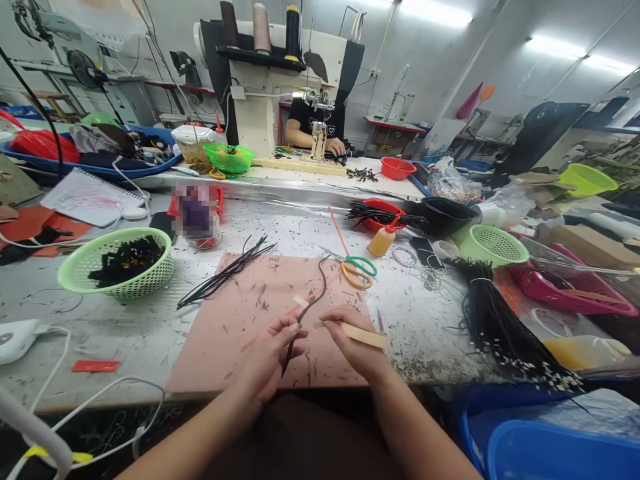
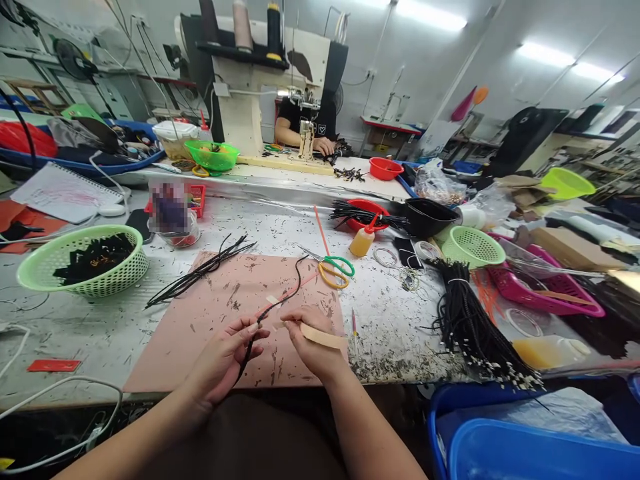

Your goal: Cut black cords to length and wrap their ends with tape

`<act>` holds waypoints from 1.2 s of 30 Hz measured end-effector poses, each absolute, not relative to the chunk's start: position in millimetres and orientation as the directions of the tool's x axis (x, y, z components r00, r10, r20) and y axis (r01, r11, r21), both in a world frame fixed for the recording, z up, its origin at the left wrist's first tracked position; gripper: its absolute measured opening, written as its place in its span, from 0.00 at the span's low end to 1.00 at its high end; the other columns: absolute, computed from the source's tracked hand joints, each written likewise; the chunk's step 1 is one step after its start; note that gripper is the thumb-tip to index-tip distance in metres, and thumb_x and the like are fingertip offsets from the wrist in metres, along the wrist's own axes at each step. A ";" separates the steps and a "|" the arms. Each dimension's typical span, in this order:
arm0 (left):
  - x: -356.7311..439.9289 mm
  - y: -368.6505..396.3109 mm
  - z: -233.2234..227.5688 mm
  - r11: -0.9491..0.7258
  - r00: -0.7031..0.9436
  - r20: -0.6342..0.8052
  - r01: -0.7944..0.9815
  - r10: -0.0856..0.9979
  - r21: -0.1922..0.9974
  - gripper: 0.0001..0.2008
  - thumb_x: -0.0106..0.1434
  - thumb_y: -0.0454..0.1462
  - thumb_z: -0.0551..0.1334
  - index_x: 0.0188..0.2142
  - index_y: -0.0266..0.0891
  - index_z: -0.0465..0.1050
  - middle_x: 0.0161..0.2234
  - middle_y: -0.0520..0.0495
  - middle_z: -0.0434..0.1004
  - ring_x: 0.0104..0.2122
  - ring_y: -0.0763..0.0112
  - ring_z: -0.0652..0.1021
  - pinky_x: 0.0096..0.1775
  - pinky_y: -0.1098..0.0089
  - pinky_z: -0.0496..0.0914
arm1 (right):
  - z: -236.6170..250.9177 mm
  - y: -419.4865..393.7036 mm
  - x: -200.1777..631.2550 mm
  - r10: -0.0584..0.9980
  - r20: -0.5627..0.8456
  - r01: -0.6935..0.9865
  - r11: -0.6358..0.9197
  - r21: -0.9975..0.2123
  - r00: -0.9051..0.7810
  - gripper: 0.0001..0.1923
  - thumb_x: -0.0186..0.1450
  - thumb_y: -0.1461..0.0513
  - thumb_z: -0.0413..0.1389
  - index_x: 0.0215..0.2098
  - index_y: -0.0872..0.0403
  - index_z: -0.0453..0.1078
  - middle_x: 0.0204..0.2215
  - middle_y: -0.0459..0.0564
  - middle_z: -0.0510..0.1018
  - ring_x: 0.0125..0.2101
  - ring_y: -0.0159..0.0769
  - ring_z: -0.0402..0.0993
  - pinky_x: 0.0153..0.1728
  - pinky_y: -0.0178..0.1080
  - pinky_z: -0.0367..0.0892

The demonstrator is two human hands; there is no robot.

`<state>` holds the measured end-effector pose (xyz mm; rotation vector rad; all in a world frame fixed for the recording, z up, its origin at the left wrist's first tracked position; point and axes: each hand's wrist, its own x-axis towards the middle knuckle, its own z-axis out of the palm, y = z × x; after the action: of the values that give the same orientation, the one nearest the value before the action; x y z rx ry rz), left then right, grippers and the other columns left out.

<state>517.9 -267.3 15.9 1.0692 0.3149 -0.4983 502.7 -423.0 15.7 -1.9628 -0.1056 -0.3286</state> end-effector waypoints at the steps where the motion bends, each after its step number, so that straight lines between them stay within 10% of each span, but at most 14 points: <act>1: 518.3 -266.6 15.8 0.392 0.847 -0.487 0.530 -0.212 0.752 0.09 0.43 0.37 0.67 0.24 0.39 0.69 0.25 0.55 0.68 0.28 0.75 0.72 0.28 0.75 0.65 | 16.0 -421.8 502.3 -0.129 0.209 0.155 -0.339 -0.928 0.970 0.03 0.54 0.63 0.55 0.25 0.49 0.71 0.26 0.46 0.76 0.30 0.38 0.71 0.32 0.41 0.66; 13: 514.9 -269.0 13.7 0.452 0.871 -0.418 0.492 -0.260 0.744 0.09 0.42 0.37 0.69 0.22 0.37 0.72 0.19 0.56 0.66 0.21 0.81 0.65 0.24 0.78 0.60 | -0.1 -382.5 501.0 -0.173 -0.197 -0.097 0.462 -0.882 0.965 0.11 0.43 0.62 0.64 0.20 0.54 0.66 0.19 0.40 0.70 0.23 0.27 0.64 0.27 0.32 0.61; 23: 515.8 -269.2 10.6 0.375 0.906 -0.352 0.418 -0.233 0.827 0.07 0.44 0.38 0.67 0.22 0.38 0.73 0.19 0.56 0.66 0.21 0.79 0.64 0.25 0.77 0.60 | -2.2 -379.7 502.5 -0.162 -0.185 -0.082 0.495 -0.865 0.969 0.11 0.45 0.61 0.63 0.21 0.54 0.64 0.17 0.39 0.68 0.21 0.27 0.62 0.25 0.32 0.58; 30: 517.1 -262.8 7.8 0.099 0.980 -0.047 0.067 -0.193 0.993 0.03 0.50 0.37 0.64 0.26 0.40 0.75 0.28 0.51 0.72 0.33 0.69 0.70 0.37 0.71 0.64 | -5.4 -381.0 501.5 -0.245 -0.146 -0.054 0.348 -0.936 0.958 0.11 0.47 0.60 0.62 0.21 0.54 0.63 0.17 0.39 0.65 0.21 0.26 0.57 0.23 0.30 0.55; 36: 518.6 -262.6 16.0 0.254 0.937 -0.239 0.304 -0.257 0.918 0.06 0.47 0.38 0.65 0.23 0.38 0.72 0.20 0.54 0.68 0.23 0.75 0.67 0.28 0.74 0.62 | 2.1 -386.4 501.6 -0.193 -0.076 -0.027 0.247 -0.969 0.978 0.10 0.48 0.59 0.61 0.25 0.53 0.65 0.22 0.42 0.70 0.25 0.30 0.65 0.28 0.33 0.62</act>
<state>518.6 -262.6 16.0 1.2580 0.0431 -0.3807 501.6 -386.4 2.1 -1.3185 0.1939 -0.1142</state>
